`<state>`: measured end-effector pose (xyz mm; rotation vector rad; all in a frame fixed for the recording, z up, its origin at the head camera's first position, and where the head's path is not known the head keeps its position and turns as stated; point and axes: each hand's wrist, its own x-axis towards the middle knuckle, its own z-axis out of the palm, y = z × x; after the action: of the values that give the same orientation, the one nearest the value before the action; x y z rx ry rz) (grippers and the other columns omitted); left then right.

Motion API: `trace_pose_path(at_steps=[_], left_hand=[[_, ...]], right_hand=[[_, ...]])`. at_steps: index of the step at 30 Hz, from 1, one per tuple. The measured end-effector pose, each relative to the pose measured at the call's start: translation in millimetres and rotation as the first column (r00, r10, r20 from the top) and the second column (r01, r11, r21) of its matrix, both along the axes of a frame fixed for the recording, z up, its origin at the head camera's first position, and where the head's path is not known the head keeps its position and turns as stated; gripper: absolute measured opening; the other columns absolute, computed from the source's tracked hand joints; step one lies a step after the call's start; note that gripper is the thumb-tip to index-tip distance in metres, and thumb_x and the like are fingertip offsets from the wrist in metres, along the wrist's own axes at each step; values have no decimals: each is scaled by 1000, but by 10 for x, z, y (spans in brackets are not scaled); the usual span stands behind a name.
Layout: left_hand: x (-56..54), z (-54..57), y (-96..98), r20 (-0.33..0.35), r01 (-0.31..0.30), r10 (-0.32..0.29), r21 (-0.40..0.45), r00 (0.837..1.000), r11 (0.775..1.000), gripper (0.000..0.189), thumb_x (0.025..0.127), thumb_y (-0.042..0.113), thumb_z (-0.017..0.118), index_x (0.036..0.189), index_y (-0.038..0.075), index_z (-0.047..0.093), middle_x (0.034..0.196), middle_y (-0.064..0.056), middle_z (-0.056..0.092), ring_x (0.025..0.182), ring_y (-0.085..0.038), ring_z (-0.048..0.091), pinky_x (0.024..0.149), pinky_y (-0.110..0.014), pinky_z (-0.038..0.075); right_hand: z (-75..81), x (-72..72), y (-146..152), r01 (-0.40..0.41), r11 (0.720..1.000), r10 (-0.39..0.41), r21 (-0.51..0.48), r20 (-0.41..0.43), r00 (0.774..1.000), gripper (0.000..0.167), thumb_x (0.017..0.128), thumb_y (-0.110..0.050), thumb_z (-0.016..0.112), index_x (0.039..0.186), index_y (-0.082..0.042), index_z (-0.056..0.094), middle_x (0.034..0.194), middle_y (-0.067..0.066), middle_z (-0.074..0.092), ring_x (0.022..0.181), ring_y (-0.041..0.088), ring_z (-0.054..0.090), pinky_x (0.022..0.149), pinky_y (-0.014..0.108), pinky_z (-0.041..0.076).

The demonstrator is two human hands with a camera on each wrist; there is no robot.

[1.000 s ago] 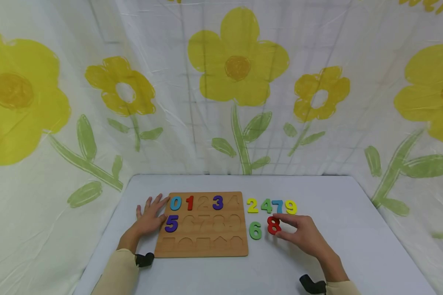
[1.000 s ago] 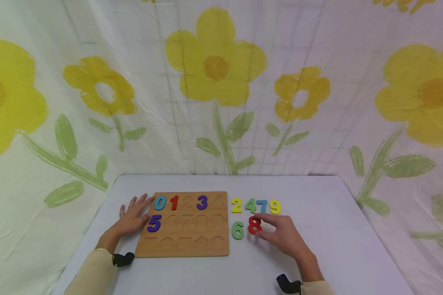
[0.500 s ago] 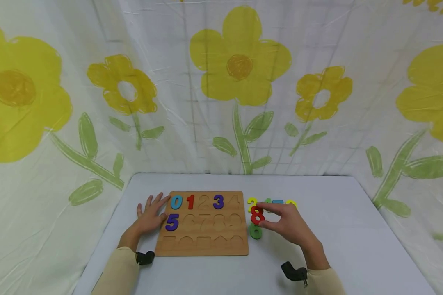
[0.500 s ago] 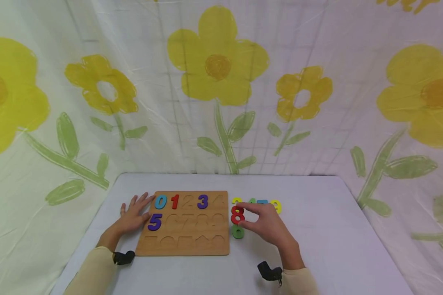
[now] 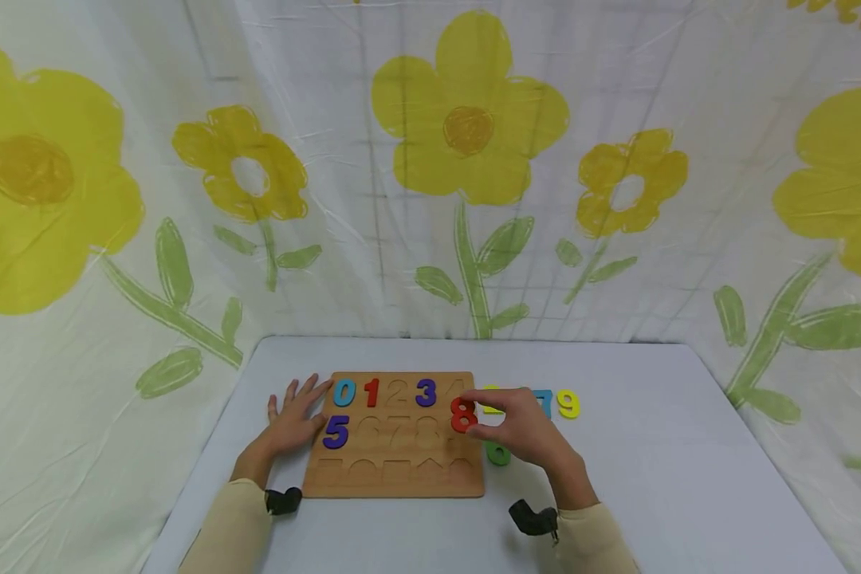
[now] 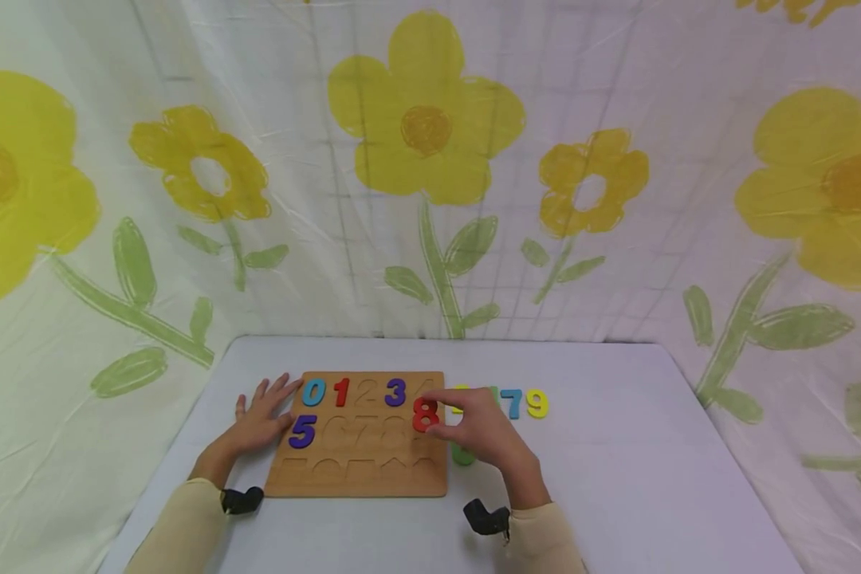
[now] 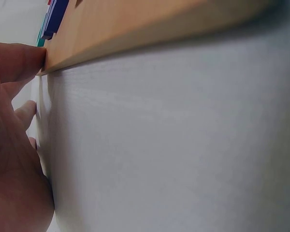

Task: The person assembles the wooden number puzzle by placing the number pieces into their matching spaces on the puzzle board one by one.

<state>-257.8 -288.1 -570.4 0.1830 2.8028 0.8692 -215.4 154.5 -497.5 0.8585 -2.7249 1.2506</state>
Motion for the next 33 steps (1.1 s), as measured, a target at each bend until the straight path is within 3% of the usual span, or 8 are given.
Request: trace_pose_path(at_steps=[9,20,27,33], left_hand=[[4,2,2,-5,-4,4,6,1000,1000,69,107,18,58,172,13,35,182,-27,12,165,-59,-8,122,-81,-20],[17,23,8,-3,-7,8,9,1000,1000,69,107,17,57,172,13,34,182,-26,12,166,-58,-8,122,-80,-20],[18,24,2,-1,-4,4,4,1000,1000,69,107,18,57,172,14,34,182,-25,11,166,-58,-8,122,-80,-20],[12,30,4,-4,-5,5,9,1000,1000,69,107,18,58,172,15,35,182,-25,12,166,-58,-8,122,-80,-20]], right_hand=[[-132,-67,-289,-21,1000,21,10,34,999,50,90,-22,91,139,-18,77,133,0,80,129,31,74,107,57,60],[-381,-148,-520,-41,999,38,29,91,995,46,92,-21,91,135,-19,78,127,-6,82,126,21,73,110,54,59],[-475,-160,-625,-19,998,12,53,131,991,45,92,-21,90,135,-17,79,127,-4,81,129,24,72,113,54,57],[-534,-175,-686,-15,995,1,100,137,991,45,94,-20,88,137,-16,77,124,-5,80,120,18,70,108,47,59]])
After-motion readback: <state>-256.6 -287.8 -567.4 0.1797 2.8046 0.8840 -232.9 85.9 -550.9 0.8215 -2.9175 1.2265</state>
